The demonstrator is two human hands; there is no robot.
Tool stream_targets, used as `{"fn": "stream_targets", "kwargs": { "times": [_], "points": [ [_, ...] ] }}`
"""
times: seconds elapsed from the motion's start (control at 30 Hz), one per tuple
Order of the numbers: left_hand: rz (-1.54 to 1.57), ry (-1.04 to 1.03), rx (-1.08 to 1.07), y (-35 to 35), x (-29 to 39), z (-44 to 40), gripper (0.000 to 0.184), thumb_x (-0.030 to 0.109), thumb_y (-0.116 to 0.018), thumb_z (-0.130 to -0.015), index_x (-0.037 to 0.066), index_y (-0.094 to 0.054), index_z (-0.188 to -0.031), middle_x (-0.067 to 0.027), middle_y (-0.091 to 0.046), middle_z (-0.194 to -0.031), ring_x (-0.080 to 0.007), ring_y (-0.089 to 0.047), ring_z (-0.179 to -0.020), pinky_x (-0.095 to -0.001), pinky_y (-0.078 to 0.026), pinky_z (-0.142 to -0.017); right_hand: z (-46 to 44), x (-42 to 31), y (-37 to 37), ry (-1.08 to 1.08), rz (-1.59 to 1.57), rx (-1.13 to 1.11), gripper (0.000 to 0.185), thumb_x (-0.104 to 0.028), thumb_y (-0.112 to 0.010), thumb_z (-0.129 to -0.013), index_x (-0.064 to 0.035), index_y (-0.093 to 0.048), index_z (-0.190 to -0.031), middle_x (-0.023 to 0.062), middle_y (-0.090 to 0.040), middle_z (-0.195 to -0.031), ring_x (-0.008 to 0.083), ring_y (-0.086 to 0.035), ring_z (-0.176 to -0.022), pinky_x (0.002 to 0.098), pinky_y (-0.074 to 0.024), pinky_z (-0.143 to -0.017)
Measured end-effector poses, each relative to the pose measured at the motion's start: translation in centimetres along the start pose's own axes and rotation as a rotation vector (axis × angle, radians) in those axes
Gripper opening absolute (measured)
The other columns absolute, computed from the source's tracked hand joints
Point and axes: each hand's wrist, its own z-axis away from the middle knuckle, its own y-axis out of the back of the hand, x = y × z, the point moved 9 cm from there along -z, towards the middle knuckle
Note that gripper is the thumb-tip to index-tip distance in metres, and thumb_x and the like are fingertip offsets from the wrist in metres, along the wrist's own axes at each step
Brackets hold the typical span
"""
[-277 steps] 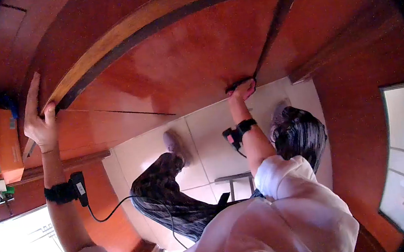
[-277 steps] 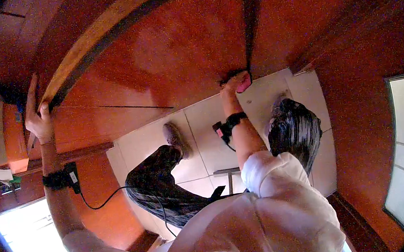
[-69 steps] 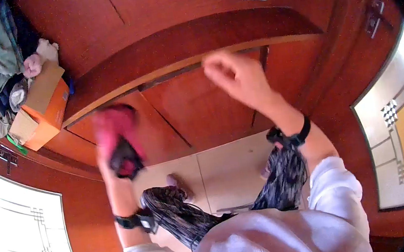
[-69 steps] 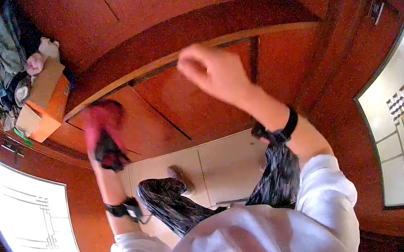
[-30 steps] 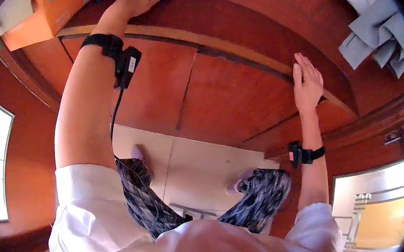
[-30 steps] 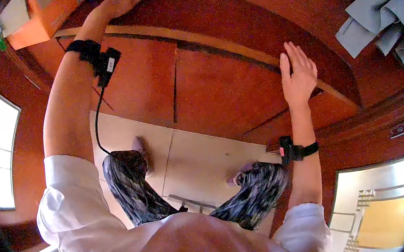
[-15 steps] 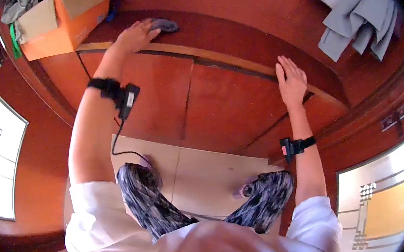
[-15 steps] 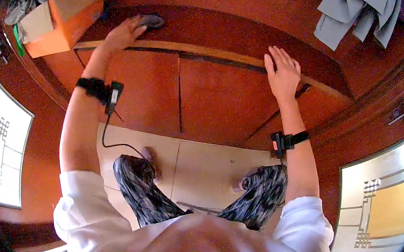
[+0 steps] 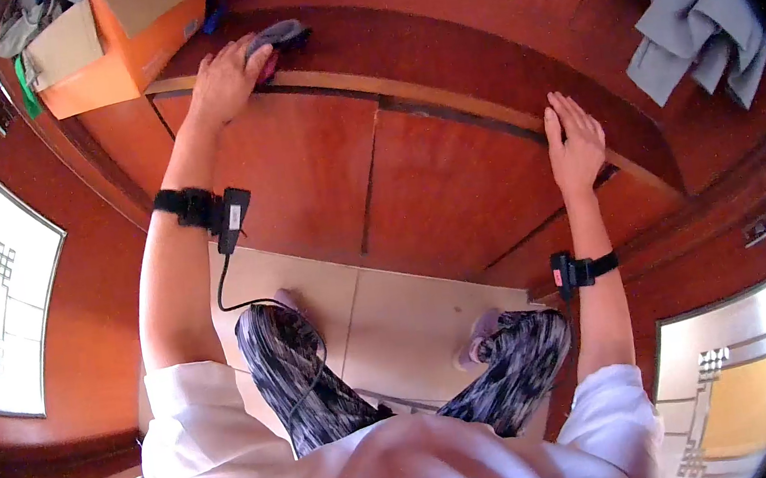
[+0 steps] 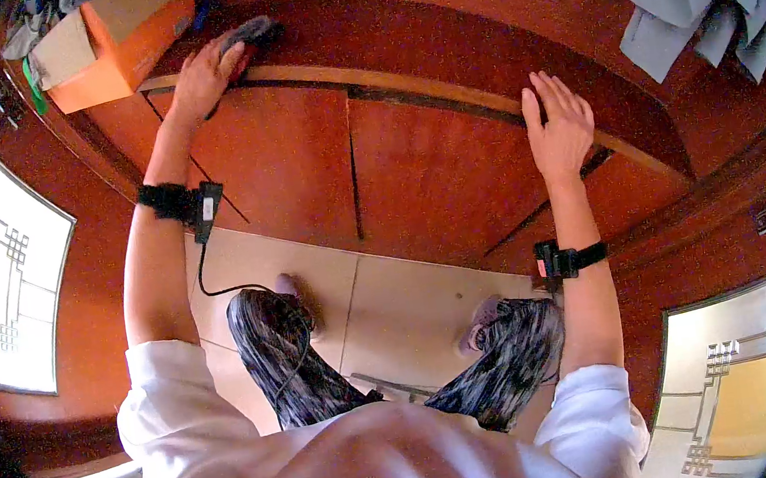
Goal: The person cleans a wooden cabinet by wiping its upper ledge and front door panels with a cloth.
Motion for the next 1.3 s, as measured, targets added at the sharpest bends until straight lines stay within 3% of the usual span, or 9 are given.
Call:
{"fn": "stream_targets", "kwargs": {
  "times": [0.23,0.33,0.53,0.7,0.8,0.9,0.93,1.0,1.3],
  "points": [
    [-0.14,0.338,-0.077,0.3,-0.6,-2.5,0.053,0.049,-0.034,-0.094,0.007,-0.055,-0.12,-0.0157,-0.058,-0.119,-0.0334,-0.052,-0.112,-0.043,-0.037,-0.096,0.2,0.2,0.8,0.013,-0.041,0.193,0.024,-0.029,-0.056,-0.089,-0.0127,-0.071,-0.099,0.0018,-0.069,-0.102,0.0172,-0.064,-0.096,0.0324,-0.0446,-0.088],
    [-0.089,0.183,0.019,0.6,0.3,-2.2,0.051,0.046,-0.033,-0.095,0.007,-0.055,-0.121,-0.0131,-0.056,-0.123,-0.0331,-0.051,-0.113,-0.0424,-0.037,-0.097,0.0,0.2,0.9,0.023,0.005,0.201,0.022,-0.027,-0.058,-0.088,-0.0129,-0.072,-0.096,0.0014,-0.069,-0.1,0.0172,-0.064,-0.094,0.0317,-0.0458,-0.086],
    [-0.024,0.015,0.402,1.3,3.2,2.4,0.042,0.033,-0.041,-0.096,0.009,-0.05,-0.129,-0.0088,-0.046,-0.136,-0.0316,-0.033,-0.131,-0.0435,-0.027,-0.106,0.1,0.6,1.2,-0.034,-0.03,0.241,0.025,-0.029,-0.056,-0.089,-0.0111,-0.072,-0.093,0.003,-0.07,-0.098,0.0178,-0.064,-0.094,0.0331,-0.0451,-0.086],
    [0.274,0.189,0.587,-0.9,6.2,8.7,0.053,0.023,-0.047,-0.095,0.01,-0.029,-0.143,-0.0111,-0.025,-0.149,-0.0327,-0.019,-0.138,-0.039,-0.022,-0.111,0.2,0.6,1.0,-0.04,-0.004,0.266,0.028,-0.03,-0.054,-0.09,-0.0095,-0.073,-0.091,0.0032,-0.07,-0.097,0.0176,-0.065,-0.094,0.0332,-0.0449,-0.085],
    [0.509,0.412,0.541,-8.7,5.8,12.2,0.038,0.024,-0.051,-0.093,-0.005,-0.048,-0.118,-0.0299,-0.037,-0.133,-0.0449,-0.038,-0.119,-0.0446,-0.032,-0.099,0.3,0.8,1.1,-0.025,-0.01,0.277,0.027,-0.03,-0.054,-0.091,-0.0101,-0.073,-0.092,0.0032,-0.07,-0.097,0.018,-0.065,-0.093,0.0333,-0.0447,-0.085],
    [0.475,0.488,0.57,-14.0,8.0,16.0,0.042,0.032,-0.049,-0.095,-0.008,-0.05,-0.109,-0.0257,-0.049,-0.106,-0.0412,-0.047,-0.095,-0.0449,-0.037,-0.086,0.3,0.8,1.2,-0.03,-0.023,0.282,0.029,-0.032,-0.052,-0.092,-0.011,-0.073,-0.091,0.0035,-0.07,-0.096,0.0189,-0.065,-0.091,0.0335,-0.0448,-0.085],
    [0.616,0.614,0.35,-16.5,7.6,16.5,0.05,0.039,-0.045,-0.096,-0.008,-0.051,-0.112,-0.0277,-0.052,-0.104,-0.0432,-0.048,-0.096,-0.0458,-0.037,-0.086,0.3,0.9,1.1,-0.027,-0.02,0.28,0.029,-0.032,-0.052,-0.092,-0.011,-0.073,-0.091,0.0035,-0.07,-0.096,0.0189,-0.065,-0.091,0.0335,-0.0448,-0.085],
    [0.734,0.721,0.357,-17.9,8.1,18.3,0.06,0.046,-0.041,-0.096,-0.01,-0.049,-0.116,-0.0295,-0.054,-0.109,-0.0436,-0.05,-0.099,-0.0457,-0.038,-0.088,0.2,1.1,0.5,-0.054,0.019,0.227,0.032,-0.034,-0.05,-0.092,-0.0116,-0.072,-0.093,0.0033,-0.07,-0.098,0.0189,-0.064,-0.093,0.0337,-0.0439,-0.087],
    [0.912,0.671,0.717,-6.9,4.4,9.9,0.06,0.039,-0.035,-0.099,-0.016,-0.039,-0.124,-0.0289,-0.042,-0.132,-0.0384,-0.04,-0.12,-0.0434,-0.025,-0.103,0.4,0.9,0.2,-0.089,0.007,0.177,0.031,-0.033,-0.046,-0.094,-0.0149,-0.07,-0.1,0.0006,-0.068,-0.105,0.0186,-0.061,-0.1,0.0351,-0.0411,-0.092]
  ]
}}
